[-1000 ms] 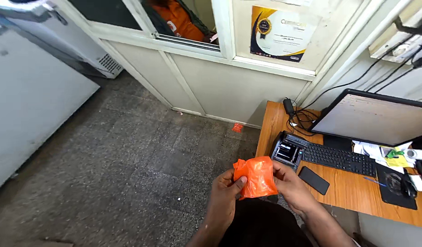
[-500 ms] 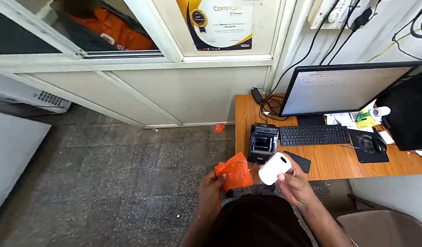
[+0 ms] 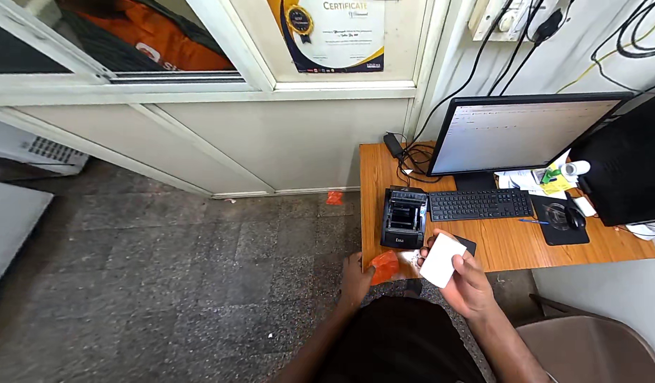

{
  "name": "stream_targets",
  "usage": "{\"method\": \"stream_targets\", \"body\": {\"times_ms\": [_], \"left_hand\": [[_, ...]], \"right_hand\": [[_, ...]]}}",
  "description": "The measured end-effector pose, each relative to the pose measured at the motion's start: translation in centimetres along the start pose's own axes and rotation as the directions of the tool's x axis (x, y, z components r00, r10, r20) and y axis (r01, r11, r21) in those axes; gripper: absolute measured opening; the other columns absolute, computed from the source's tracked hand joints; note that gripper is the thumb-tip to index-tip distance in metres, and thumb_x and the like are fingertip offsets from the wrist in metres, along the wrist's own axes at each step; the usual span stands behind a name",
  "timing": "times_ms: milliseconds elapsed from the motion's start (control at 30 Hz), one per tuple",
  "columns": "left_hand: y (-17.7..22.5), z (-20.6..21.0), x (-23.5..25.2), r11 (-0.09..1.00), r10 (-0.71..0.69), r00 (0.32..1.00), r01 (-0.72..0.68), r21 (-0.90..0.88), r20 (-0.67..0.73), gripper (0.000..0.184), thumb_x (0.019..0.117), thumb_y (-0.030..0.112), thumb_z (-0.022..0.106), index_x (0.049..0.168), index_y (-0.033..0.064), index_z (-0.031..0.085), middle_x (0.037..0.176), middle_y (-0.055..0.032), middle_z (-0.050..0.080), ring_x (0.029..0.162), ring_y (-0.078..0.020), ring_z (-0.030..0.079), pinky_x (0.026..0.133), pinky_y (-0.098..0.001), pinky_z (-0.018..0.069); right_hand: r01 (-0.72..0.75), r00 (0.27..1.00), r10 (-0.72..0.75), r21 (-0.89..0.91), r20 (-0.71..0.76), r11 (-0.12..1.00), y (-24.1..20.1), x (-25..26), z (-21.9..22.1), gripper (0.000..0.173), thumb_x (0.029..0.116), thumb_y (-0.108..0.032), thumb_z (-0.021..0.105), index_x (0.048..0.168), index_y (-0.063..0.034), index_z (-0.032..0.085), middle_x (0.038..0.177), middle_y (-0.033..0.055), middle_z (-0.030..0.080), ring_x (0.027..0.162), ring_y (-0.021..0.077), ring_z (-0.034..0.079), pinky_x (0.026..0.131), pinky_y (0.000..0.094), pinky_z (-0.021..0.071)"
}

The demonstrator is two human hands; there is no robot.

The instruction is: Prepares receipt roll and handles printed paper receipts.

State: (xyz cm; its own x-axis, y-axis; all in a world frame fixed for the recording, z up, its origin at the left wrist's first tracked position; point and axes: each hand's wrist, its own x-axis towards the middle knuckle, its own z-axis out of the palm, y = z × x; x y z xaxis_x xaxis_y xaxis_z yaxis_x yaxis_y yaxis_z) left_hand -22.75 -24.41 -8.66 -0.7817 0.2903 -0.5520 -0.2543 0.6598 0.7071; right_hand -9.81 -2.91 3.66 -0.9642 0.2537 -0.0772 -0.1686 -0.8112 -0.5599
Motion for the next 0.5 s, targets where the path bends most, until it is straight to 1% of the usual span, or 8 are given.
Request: {"method": "stream_targets", "body": {"times_ms": [67, 100, 133, 200, 233, 300, 367, 500], "left_hand": [[3.8, -2.3, -3.3, 0.963, 0.216, 0.976, -0.212, -0.167, 0.006, 0.046, 0.0974, 0.029, 0.067, 0.136, 0.0058, 0.058, 0.127, -0.0136, 0.065, 0.107, -0.0244, 0.068, 0.090, -0.0443, 0.0589], [5.9, -3.5, -5.0, 0.912, 0.346, 0.938, -0.326, -0.248, 0.039, 0.044, 0.0981, 0.032, 0.066, 0.136, 0.0099, 0.060, 0.124, -0.0074, 0.067, 0.105, -0.0197, 0.068, 0.088, -0.0406, 0.0600], [7.9, -4.5, -6.6, 0.851, 0.474, 0.879, -0.438, -0.289, 0.062, 0.048, 0.0968, 0.037, 0.068, 0.137, 0.0132, 0.060, 0.127, -0.0035, 0.066, 0.107, -0.0174, 0.067, 0.089, -0.0389, 0.0604], [11.2, -5.9, -9.3, 0.755, 0.642, 0.765, -0.622, -0.207, 0.045, 0.058, 0.0916, 0.049, 0.073, 0.140, 0.0203, 0.060, 0.137, 0.0023, 0.059, 0.115, -0.0135, 0.063, 0.093, -0.0381, 0.0589], [12.1, -6.2, -10.3, 0.721, 0.687, 0.727, -0.680, -0.130, 0.007, 0.056, 0.0906, 0.049, 0.074, 0.139, 0.0223, 0.061, 0.139, 0.0039, 0.057, 0.118, -0.0118, 0.061, 0.095, -0.0378, 0.0587], [12.7, -6.2, -11.1, 0.659, 0.746, 0.659, -0.751, -0.033, -0.092, 0.042, 0.0911, 0.035, 0.076, 0.130, 0.0224, 0.068, 0.137, 0.0044, 0.058, 0.121, -0.0115, 0.059, 0.096, -0.0364, 0.0587], [12.5, -6.0, -11.4, 0.630, 0.764, 0.620, -0.777, 0.001, -0.179, 0.028, 0.0919, 0.027, 0.076, 0.119, 0.0208, 0.073, 0.128, 0.0038, 0.061, 0.116, -0.0112, 0.061, 0.092, -0.0335, 0.0589], [12.4, -6.5, -11.7, 0.661, 0.731, 0.656, -0.749, -0.042, -0.184, 0.022, 0.0914, 0.026, 0.076, 0.112, 0.0200, 0.072, 0.117, 0.0045, 0.062, 0.109, -0.0100, 0.062, 0.090, -0.0313, 0.0583]], "right_hand": [[0.022, 0.999, -0.018, -0.083, 0.048, 0.996, 0.4, 0.0, 0.4, 0.076, 0.0863, -0.026, 0.083, 0.151, -0.0125, 0.046, 0.132, 0.0190, 0.062, 0.120, 0.0310, 0.063, 0.105, 0.0533, 0.0510], [0.032, 0.997, -0.023, -0.123, 0.069, 0.992, 0.7, 0.0, 0.6, 0.077, 0.0856, -0.024, 0.084, 0.152, -0.0141, 0.046, 0.135, 0.0181, 0.060, 0.122, 0.0305, 0.061, 0.106, 0.0528, 0.0503], [0.045, 0.996, -0.032, -0.157, 0.086, 0.987, 1.1, 0.0, 0.9, 0.076, 0.0855, -0.022, 0.084, 0.152, -0.0164, 0.046, 0.137, 0.0165, 0.059, 0.124, 0.0299, 0.060, 0.105, 0.0519, 0.0509], [0.077, 0.992, -0.054, -0.214, 0.111, 0.974, 1.8, 0.1, 1.6, 0.071, 0.0850, -0.016, 0.083, 0.147, -0.0208, 0.049, 0.139, 0.0131, 0.058, 0.123, 0.0280, 0.061, 0.101, 0.0489, 0.0544], [0.097, 0.990, -0.070, -0.231, 0.123, 0.968, 2.1, 0.2, 2.0, 0.070, 0.0841, -0.012, 0.083, 0.145, -0.0220, 0.051, 0.139, 0.0118, 0.058, 0.122, 0.0269, 0.062, 0.100, 0.0471, 0.0556], [0.141, 0.983, -0.109, -0.234, 0.145, 0.962, 2.5, 0.5, 3.0, 0.069, 0.0818, -0.006, 0.083, 0.142, -0.0212, 0.054, 0.139, 0.0119, 0.058, 0.122, 0.0270, 0.062, 0.099, 0.0464, 0.0559], [0.177, 0.976, -0.137, -0.250, 0.172, 0.952, 2.5, 0.7, 3.9, 0.067, 0.0809, -0.003, 0.083, 0.139, -0.0199, 0.055, 0.139, 0.0134, 0.059, 0.123, 0.0282, 0.062, 0.100, 0.0464, 0.0561], [0.226, 0.961, -0.159, -0.310, 0.226, 0.924, 2.5, 1.1, 4.3, 0.066, 0.0802, -0.004, 0.085, 0.137, -0.0193, 0.056, 0.138, 0.0142, 0.059, 0.124, 0.0287, 0.062, 0.098, 0.0452, 0.0575]]}}
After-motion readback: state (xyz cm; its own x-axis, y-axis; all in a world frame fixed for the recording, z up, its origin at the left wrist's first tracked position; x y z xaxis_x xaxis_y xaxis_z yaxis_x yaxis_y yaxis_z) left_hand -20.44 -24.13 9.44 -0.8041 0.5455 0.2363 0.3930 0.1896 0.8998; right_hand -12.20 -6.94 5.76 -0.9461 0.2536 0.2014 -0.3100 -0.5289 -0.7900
